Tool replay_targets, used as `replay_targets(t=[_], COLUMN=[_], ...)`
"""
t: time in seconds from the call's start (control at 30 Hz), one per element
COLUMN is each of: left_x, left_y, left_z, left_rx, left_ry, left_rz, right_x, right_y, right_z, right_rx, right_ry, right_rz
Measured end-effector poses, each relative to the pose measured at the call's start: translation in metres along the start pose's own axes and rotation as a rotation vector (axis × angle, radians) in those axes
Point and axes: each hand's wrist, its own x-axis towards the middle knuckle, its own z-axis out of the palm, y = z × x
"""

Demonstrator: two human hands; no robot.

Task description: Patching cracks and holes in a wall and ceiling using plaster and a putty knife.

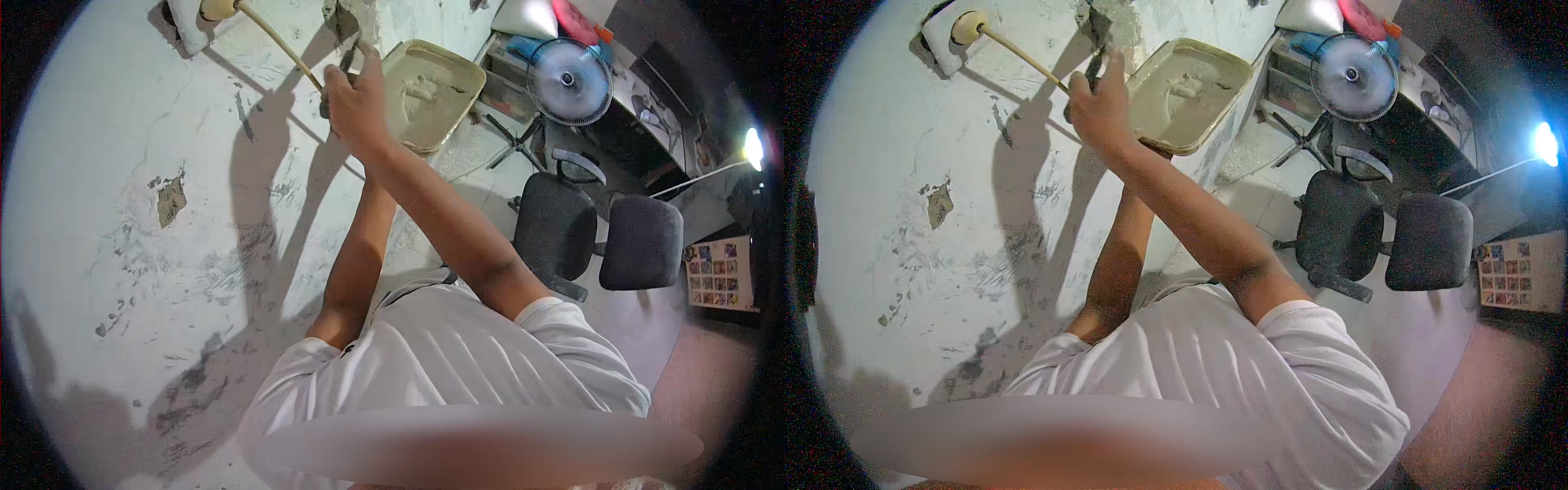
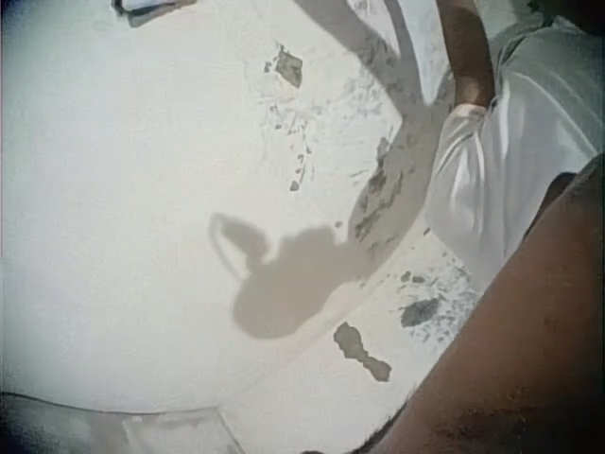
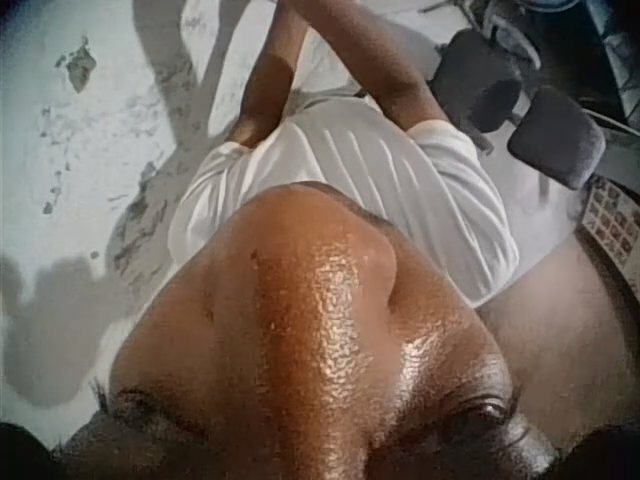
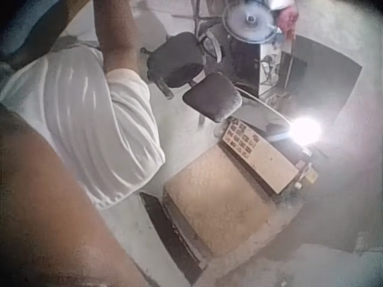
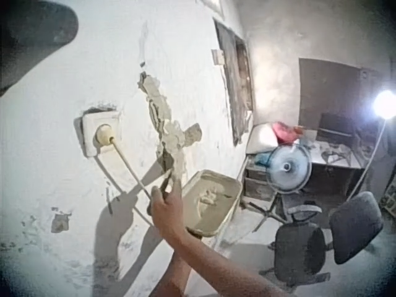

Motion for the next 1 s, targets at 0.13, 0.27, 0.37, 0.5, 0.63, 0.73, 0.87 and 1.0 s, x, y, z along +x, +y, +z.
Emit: replay_targets(t=[0.13, 0.27, 0.37, 0.5, 0.63, 0.73, 0.87, 1.0], left_x=[-0.013, -0.004, -0.01, -0.015, -0.02, -0.013, -0.01, 0.002], left_y=[-0.004, -0.005, -0.001, 0.0, -0.005, 0.005, 0.006, -0.001], left_z=[-0.008, -0.016, -0.024, -0.026, -0.01, -0.013, -0.012, -0.035], left_rx=[0.026, 0.047, 0.05, 0.208, 0.665, 0.124, 0.097, 0.036], left_ry=[0.046, 0.093, 0.13, 0.034, -0.162, -0.025, -0.026, 0.031], left_rz=[-0.007, 0.0, 0.027, 0.086, 0.414, -0.038, -0.026, 0.08], right_x=[0.006, 0.006, -0.005, -0.018, -0.03, -0.052, -0.071, -0.085], right_y=[0.019, 0.026, 0.004, -0.011, -0.008, -0.017, -0.02, -0.016], right_z=[0.017, 0.031, 0.032, 0.03, 0.028, 0.023, -0.004, -0.06], right_rx=[0.061, -0.037, 0.007, -0.082, -0.047, -0.034, -0.003, 0.015], right_ry=[0.019, 0.056, -0.094, -0.17, -0.191, -0.253, -0.288, -0.265], right_rz=[0.161, 0.026, 0.245, 0.163, 0.19, 0.169, 0.222, 0.094])
